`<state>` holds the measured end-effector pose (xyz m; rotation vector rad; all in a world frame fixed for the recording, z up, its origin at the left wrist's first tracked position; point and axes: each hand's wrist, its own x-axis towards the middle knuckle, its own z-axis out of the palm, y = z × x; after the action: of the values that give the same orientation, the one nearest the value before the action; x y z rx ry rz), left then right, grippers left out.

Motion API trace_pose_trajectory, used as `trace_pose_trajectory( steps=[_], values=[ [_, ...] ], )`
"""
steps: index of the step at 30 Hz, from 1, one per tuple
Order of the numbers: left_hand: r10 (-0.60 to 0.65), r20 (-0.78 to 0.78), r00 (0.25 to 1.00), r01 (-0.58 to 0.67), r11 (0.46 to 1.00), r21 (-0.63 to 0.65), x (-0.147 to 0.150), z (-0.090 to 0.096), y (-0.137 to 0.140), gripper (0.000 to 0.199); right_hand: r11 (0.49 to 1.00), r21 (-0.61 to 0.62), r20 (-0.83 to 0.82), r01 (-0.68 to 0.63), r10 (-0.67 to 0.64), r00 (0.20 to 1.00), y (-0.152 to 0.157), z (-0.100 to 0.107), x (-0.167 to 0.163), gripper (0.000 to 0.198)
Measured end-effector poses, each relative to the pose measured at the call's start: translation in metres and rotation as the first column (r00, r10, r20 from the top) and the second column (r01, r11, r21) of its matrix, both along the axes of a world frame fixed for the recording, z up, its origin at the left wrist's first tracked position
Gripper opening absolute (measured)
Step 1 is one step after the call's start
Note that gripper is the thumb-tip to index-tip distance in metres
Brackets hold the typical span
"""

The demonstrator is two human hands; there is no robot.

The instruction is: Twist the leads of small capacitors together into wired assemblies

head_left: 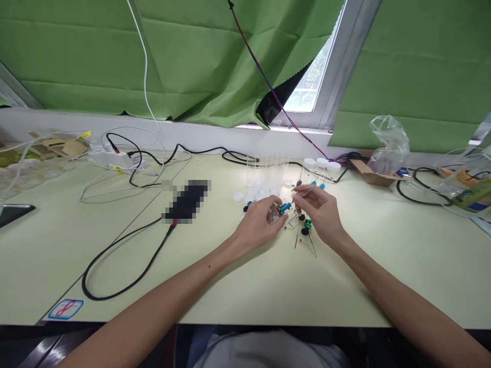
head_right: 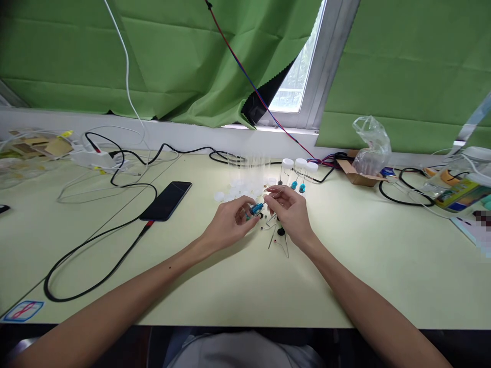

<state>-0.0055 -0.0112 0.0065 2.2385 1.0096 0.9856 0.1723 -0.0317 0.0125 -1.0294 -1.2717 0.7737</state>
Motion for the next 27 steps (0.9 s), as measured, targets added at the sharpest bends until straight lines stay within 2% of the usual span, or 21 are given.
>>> trace_pose_trajectory(
  steps=[13, 27],
  values=[
    [0.007, 0.009, 1.000, -0.007, 1.000, 0.023, 0.0010, -0.0007, 0.0005, 0.020, 0.995, 0.038, -0.049, -0.088, 0.090, 0.995, 0.0008, -0.0022, 0.0001, 0.017],
    [0.000, -0.016, 1.000, 0.001, 0.998, 0.064, 0.0012, -0.0013, -0.0001, 0.020, 0.996, -0.039, -0.046, -0.075, 0.073, 0.996, -0.0011, 0.0018, 0.0001, 0.017]
  ],
)
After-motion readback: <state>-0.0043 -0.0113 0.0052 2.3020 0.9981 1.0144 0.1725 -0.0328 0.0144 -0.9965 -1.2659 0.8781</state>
